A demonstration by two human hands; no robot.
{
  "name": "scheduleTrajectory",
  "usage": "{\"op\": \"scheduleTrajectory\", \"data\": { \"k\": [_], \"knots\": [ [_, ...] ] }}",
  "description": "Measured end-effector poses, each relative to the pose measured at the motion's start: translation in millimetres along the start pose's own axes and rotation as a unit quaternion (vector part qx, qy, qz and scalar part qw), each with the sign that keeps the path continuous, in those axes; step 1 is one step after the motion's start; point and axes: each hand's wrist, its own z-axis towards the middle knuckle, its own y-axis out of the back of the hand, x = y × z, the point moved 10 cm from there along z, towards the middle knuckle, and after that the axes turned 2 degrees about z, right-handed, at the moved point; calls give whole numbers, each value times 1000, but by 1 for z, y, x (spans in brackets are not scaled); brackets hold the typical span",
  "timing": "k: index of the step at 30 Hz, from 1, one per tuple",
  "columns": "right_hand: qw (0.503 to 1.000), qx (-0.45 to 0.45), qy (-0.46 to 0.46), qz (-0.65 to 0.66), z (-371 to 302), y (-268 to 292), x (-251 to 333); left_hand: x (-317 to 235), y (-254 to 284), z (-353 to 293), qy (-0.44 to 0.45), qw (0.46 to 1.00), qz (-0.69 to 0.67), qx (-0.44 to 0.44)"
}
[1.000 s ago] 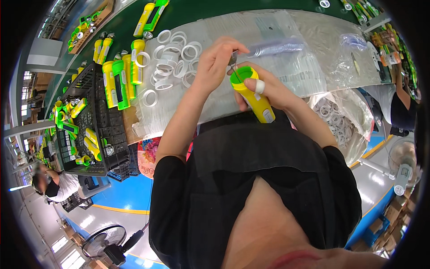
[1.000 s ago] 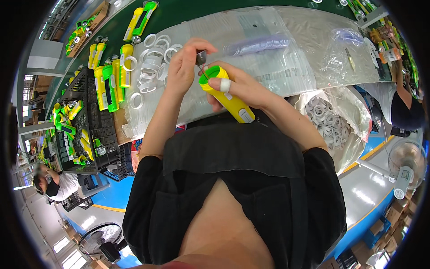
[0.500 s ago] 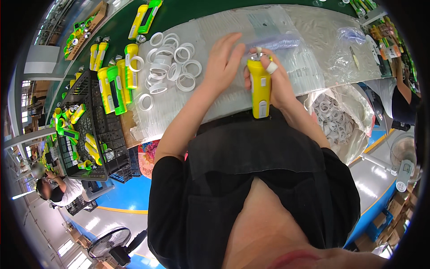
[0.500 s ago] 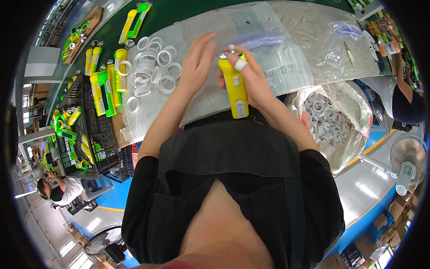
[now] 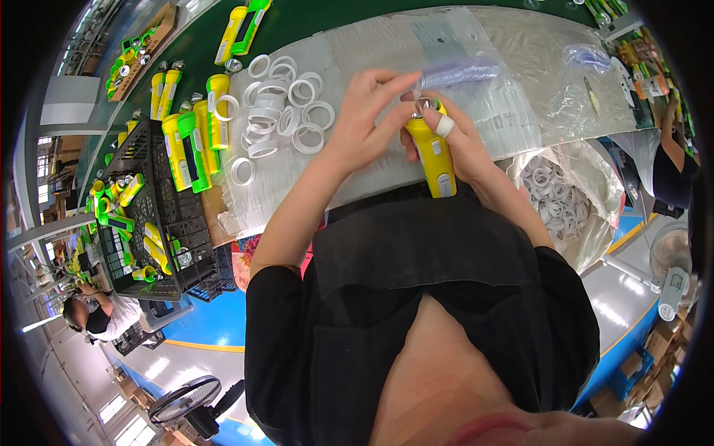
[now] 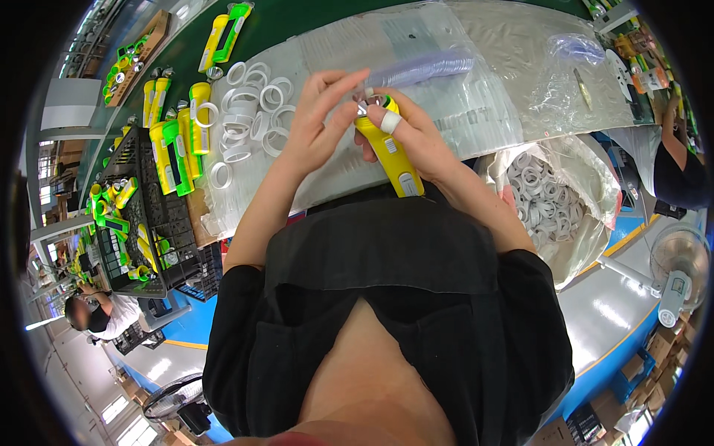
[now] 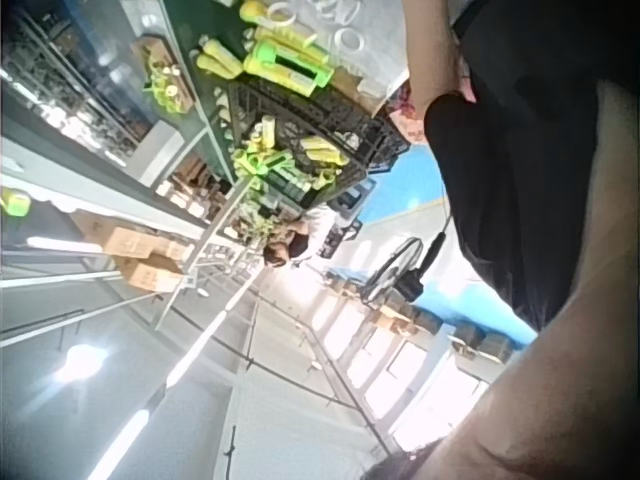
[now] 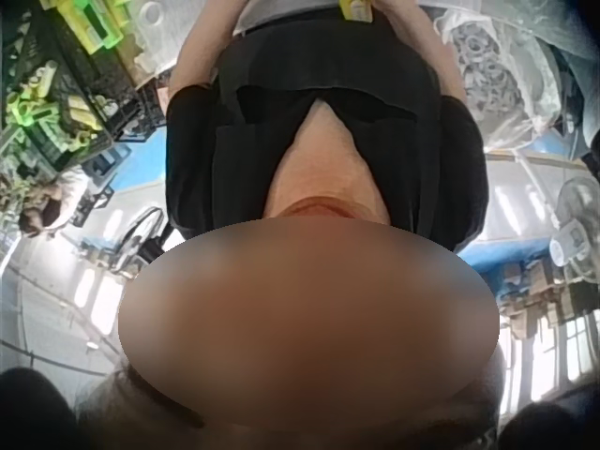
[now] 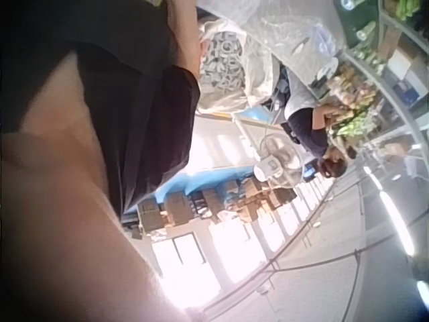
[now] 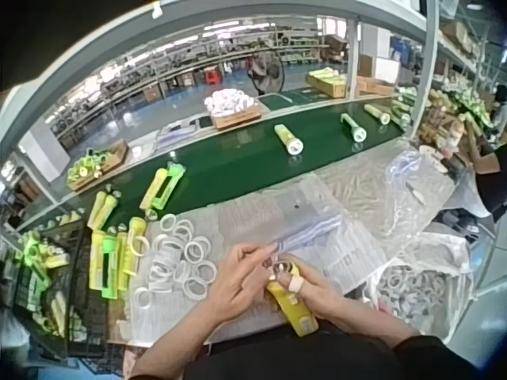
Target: Assembling plastic lens rings onto flashlight bodies on a factory assembly line.
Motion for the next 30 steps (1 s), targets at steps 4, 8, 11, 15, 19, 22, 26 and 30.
{"op": "scheduleTrajectory", "data": {
  "k": [4, 8, 11, 15, 19, 22, 26, 30],
  "knots": [
    [999, 41, -8, -29, 7, -20, -3, -8, 5, -20, 23, 1000, -7, -15],
    [994, 93, -22, -55, 11, -39, -9, -13, 16, -28, 10, 998, -43, -44],
    [992, 112, -34, -37, 17, -53, -15, -8, 17, -34, 36, 998, -22, -56],
    [993, 118, -20, -24, 27, -64, -13, -6, 43, -34, 9, 991, -41, -128],
    [984, 151, 96, -18, 48, -73, 20, 8, 88, -18, 15, 979, 50, -198],
    [965, 91, 219, -112, 68, -69, 38, 105, 148, -3, 164, 938, 252, -176],
    [969, 80, 203, -115, 86, -61, 25, 229, 167, -40, 399, 863, 297, 82],
    [973, 116, 179, -92, 87, -68, 23, 254, 166, -55, 409, 880, 228, 73]
  ]
}}
